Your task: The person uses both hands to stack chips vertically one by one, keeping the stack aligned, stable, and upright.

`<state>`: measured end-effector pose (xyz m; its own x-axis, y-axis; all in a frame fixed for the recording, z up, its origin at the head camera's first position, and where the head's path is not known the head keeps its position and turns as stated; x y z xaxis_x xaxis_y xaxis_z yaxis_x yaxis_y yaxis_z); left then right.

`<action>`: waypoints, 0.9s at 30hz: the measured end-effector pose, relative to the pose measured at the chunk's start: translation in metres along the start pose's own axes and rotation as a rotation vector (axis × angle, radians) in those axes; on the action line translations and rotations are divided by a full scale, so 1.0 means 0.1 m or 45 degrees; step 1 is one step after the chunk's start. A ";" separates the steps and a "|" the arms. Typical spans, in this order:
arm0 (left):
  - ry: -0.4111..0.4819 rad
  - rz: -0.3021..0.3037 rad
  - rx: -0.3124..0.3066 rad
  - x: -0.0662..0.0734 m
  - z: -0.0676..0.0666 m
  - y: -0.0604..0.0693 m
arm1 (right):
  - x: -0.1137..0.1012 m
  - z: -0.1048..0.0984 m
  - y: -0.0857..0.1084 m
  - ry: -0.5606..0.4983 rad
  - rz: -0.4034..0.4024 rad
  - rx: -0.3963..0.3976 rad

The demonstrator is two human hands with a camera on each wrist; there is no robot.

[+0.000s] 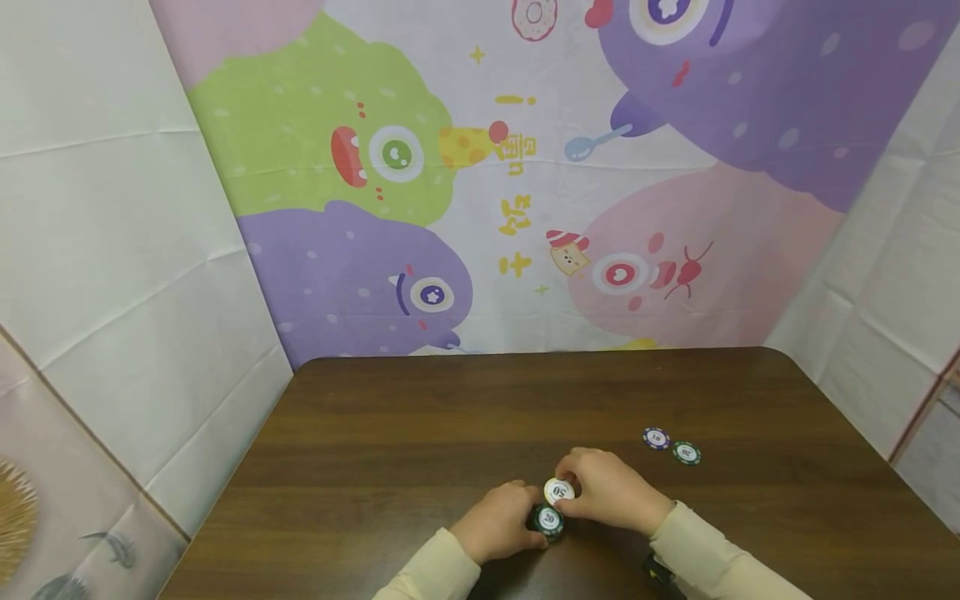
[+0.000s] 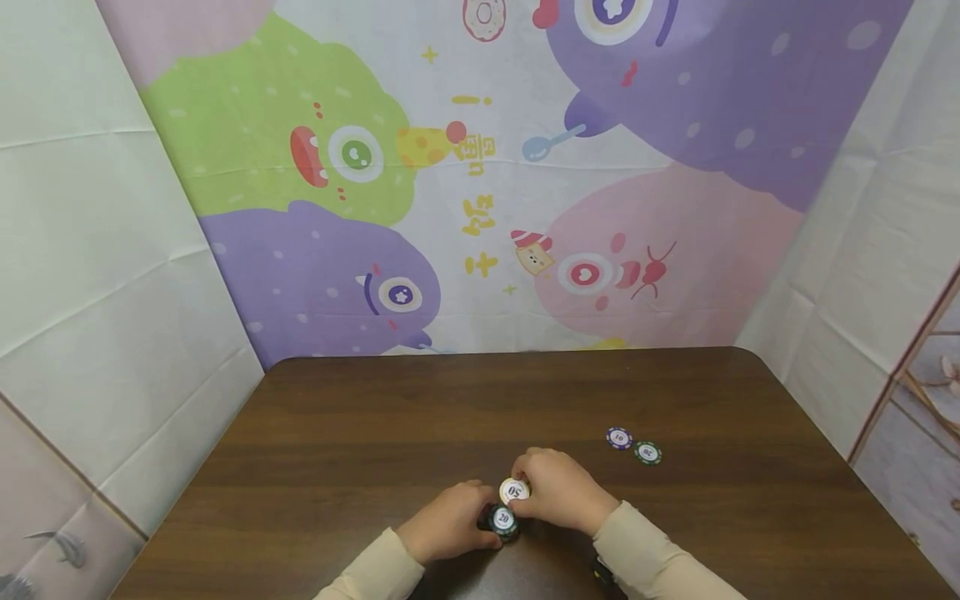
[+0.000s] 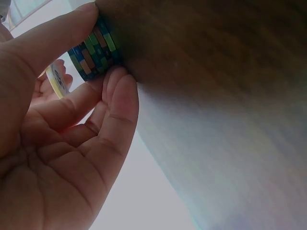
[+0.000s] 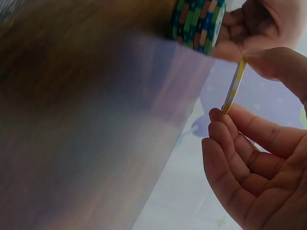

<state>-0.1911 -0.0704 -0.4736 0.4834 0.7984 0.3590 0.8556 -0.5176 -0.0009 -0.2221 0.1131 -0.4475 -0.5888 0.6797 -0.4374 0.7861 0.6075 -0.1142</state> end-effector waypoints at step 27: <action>0.003 -0.007 -0.002 -0.01 0.03 -0.01 | -0.10 0.10 0.01 -0.016 -0.083 -0.061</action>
Point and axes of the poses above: each hand's wrist, its own y-axis away from the middle knuckle, its own z-axis out of the palm, x = y × z, the point moved 1 cm from there along -y, towards the middle knuckle
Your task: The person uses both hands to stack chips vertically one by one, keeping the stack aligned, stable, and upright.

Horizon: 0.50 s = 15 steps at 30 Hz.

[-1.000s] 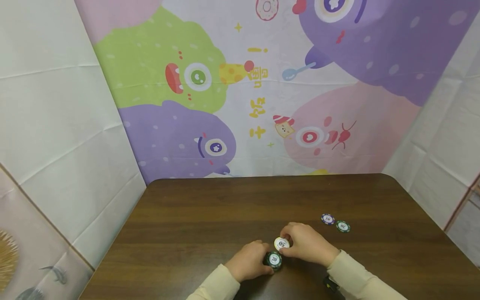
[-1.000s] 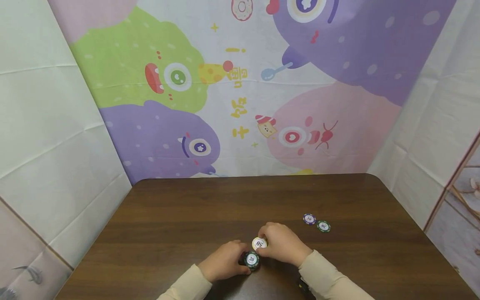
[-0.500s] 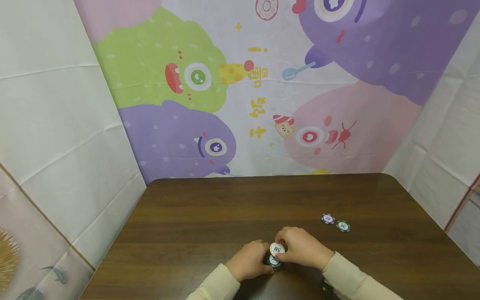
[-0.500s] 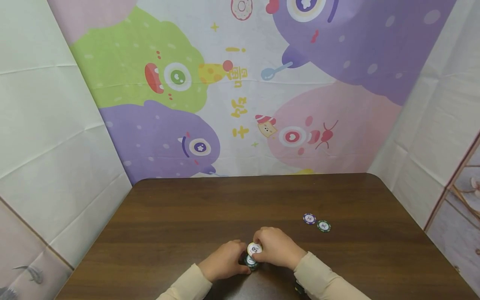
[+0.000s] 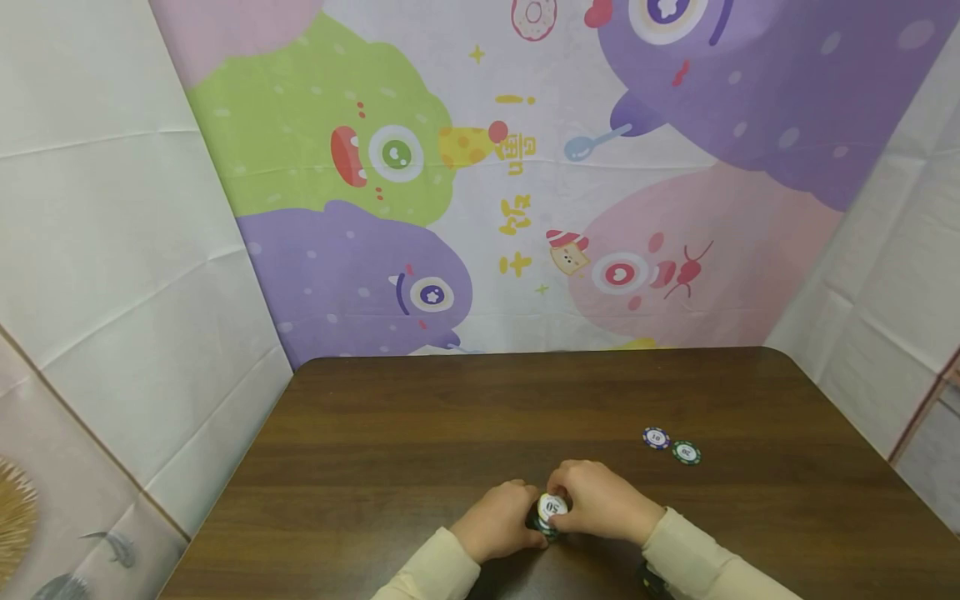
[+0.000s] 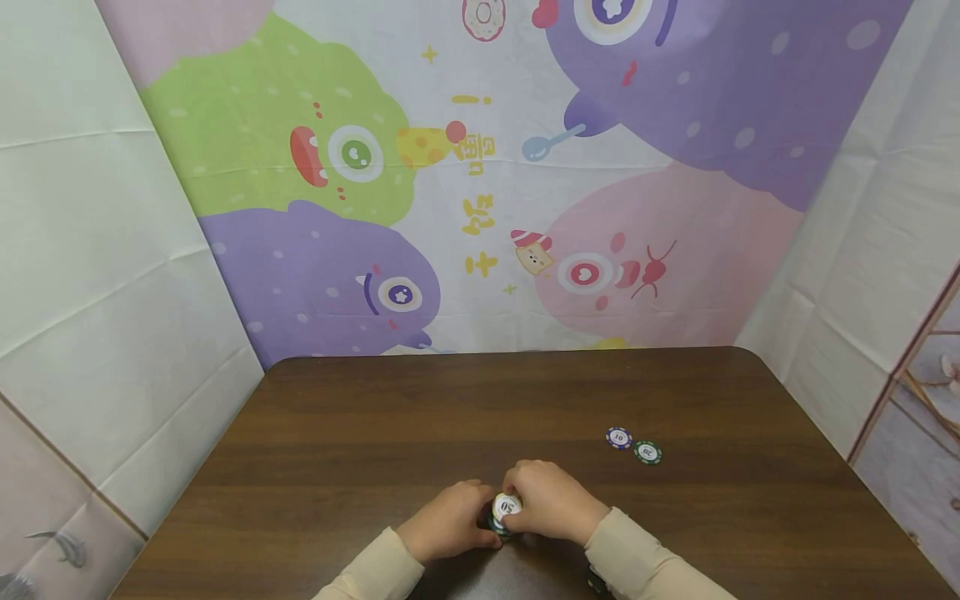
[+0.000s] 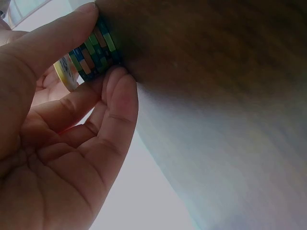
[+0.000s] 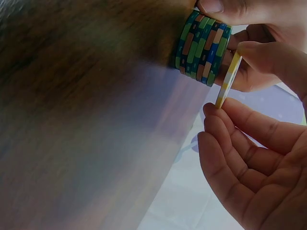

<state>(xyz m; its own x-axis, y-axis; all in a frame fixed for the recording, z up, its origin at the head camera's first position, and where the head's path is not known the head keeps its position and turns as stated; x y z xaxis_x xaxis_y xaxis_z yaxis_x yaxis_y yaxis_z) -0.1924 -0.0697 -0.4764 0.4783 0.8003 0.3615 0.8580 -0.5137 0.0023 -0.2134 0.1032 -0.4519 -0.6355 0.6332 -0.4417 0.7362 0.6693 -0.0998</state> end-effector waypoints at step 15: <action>0.007 -0.007 0.008 0.01 -0.01 0.01 | 0.01 0.07 0.00 0.033 -0.075 0.002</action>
Point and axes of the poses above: each hand's wrist, its own y-axis away from the middle knuckle, its own z-axis out of the palm, x = y × z, the point moved 1 cm from there along -y, towards the middle knuckle
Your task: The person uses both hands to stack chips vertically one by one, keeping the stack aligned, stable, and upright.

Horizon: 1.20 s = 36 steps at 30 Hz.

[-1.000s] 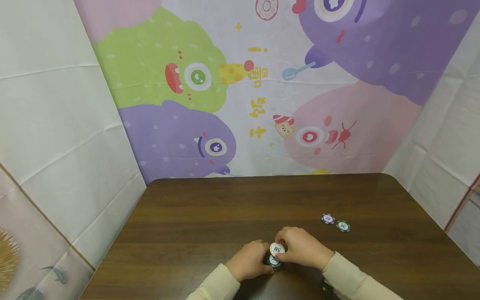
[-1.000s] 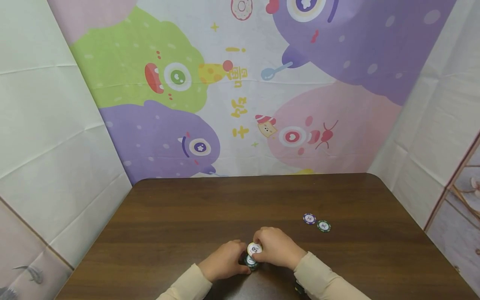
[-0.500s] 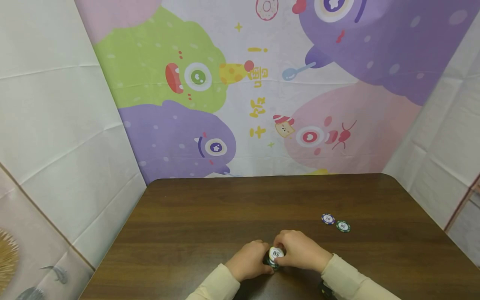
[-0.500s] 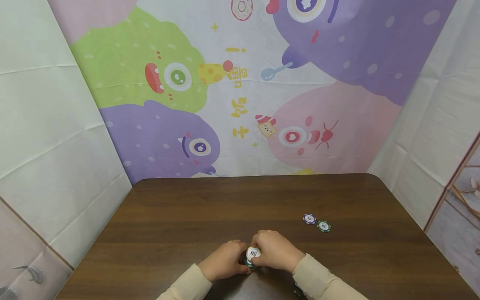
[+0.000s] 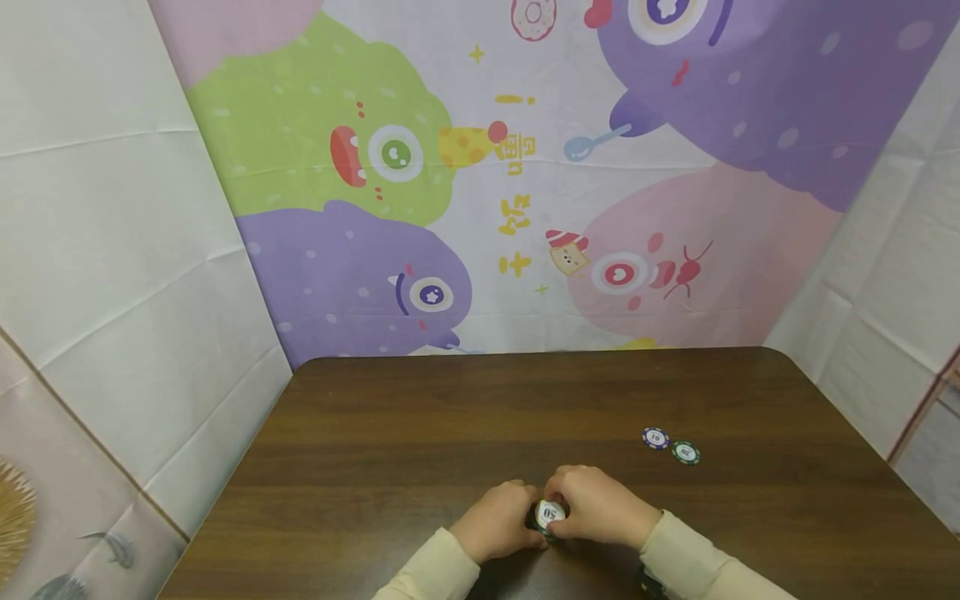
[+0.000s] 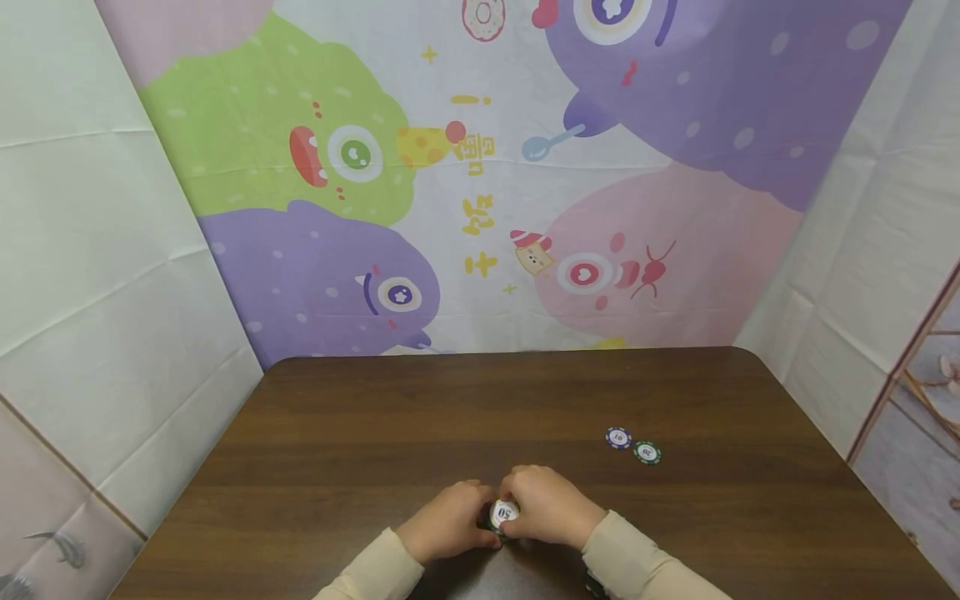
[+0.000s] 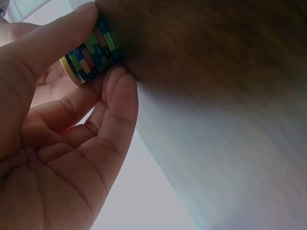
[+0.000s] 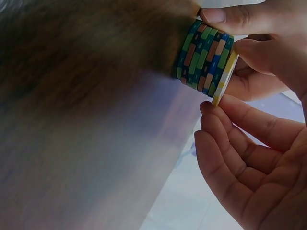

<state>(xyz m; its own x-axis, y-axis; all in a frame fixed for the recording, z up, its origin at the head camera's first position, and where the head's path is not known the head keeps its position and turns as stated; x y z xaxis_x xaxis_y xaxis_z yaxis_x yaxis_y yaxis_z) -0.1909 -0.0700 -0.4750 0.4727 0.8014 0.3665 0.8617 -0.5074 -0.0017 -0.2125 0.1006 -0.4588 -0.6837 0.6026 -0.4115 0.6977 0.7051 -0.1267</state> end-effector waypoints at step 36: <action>-0.009 0.017 0.018 -0.01 0.00 0.00 | -0.06 0.02 -0.02 0.036 0.000 -0.038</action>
Point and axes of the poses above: each hand's wrist, its own y-axis away from the middle knuckle, its own z-axis out of the palm, x = y × z, the point moved 1 cm from there along -y, towards the middle knuckle
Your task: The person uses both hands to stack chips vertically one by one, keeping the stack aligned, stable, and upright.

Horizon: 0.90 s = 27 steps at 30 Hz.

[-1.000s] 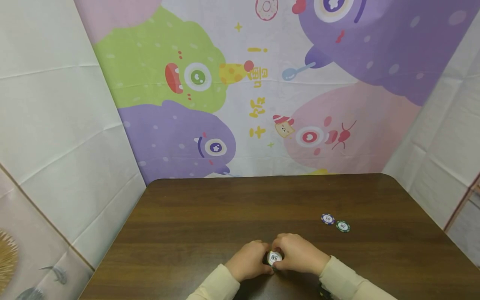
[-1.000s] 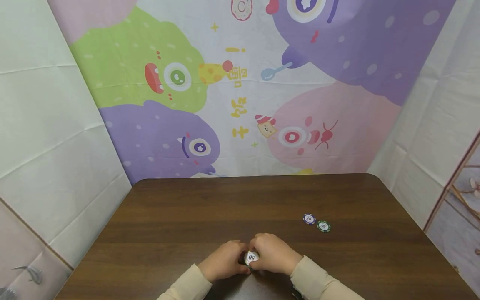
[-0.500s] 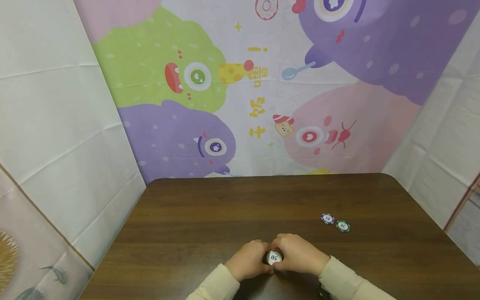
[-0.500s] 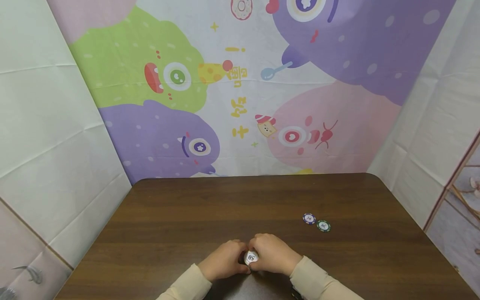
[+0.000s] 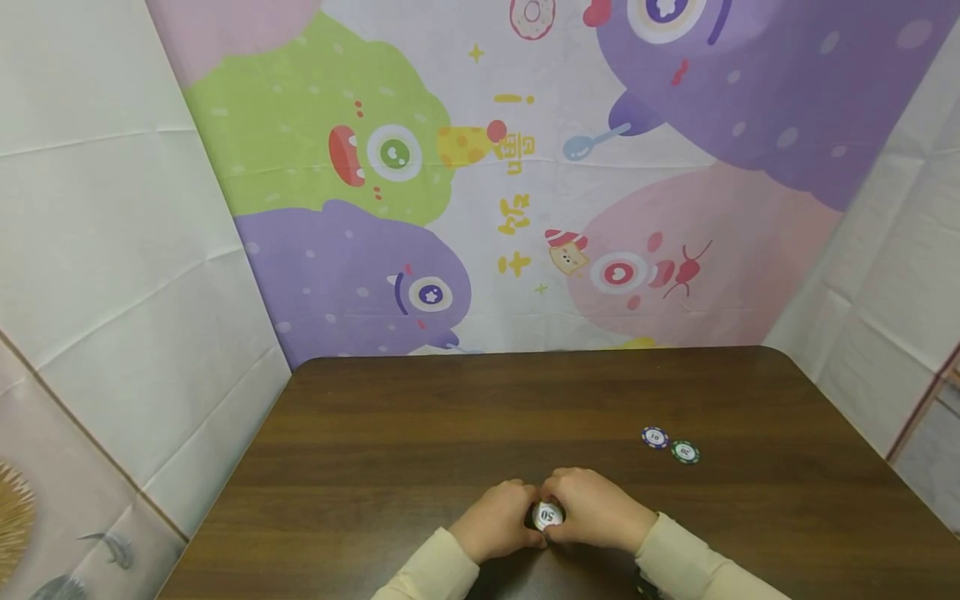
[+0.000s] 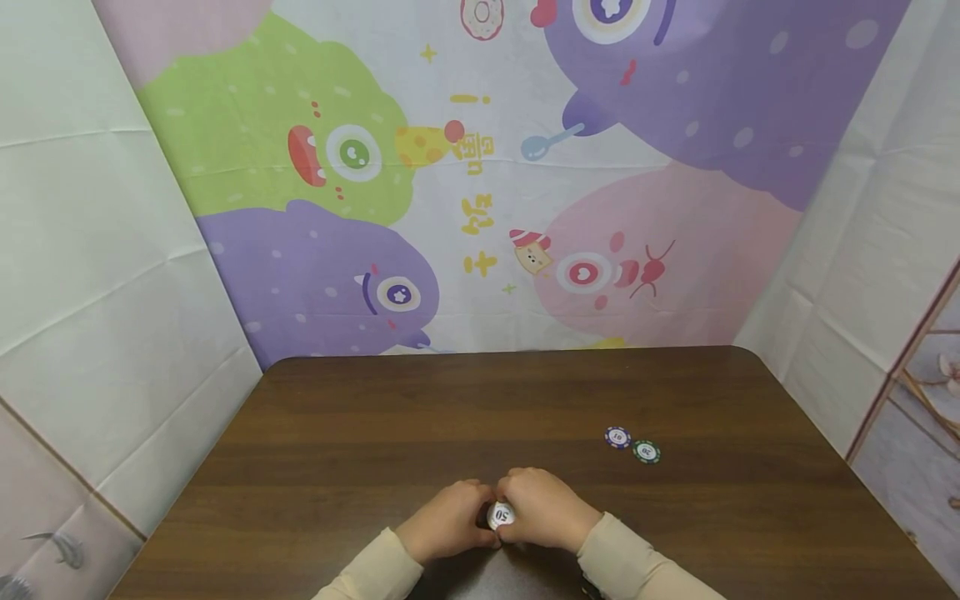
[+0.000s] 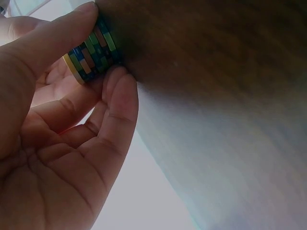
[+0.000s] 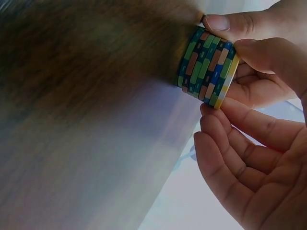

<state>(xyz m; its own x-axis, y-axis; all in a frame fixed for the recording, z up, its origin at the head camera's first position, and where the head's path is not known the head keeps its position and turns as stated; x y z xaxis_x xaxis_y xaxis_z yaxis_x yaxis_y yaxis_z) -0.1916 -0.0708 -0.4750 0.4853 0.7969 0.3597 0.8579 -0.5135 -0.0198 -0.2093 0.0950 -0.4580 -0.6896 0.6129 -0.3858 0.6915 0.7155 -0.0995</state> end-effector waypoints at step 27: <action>0.033 -0.014 -0.037 -0.01 0.02 0.00 | 0.10 -0.10 0.05 0.022 0.065 0.077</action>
<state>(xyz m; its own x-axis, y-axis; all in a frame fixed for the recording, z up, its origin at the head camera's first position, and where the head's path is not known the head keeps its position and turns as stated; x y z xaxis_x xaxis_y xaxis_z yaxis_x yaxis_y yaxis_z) -0.1917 -0.0709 -0.4770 0.4711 0.7941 0.3840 0.8576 -0.5141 0.0110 -0.2144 0.1081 -0.4529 -0.6561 0.6541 -0.3763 0.7374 0.6617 -0.1355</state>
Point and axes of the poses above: each hand's wrist, its own y-axis away from the middle knuckle, its own z-axis out of the palm, x = y × z, the point moved 1 cm from there along -y, towards the middle knuckle
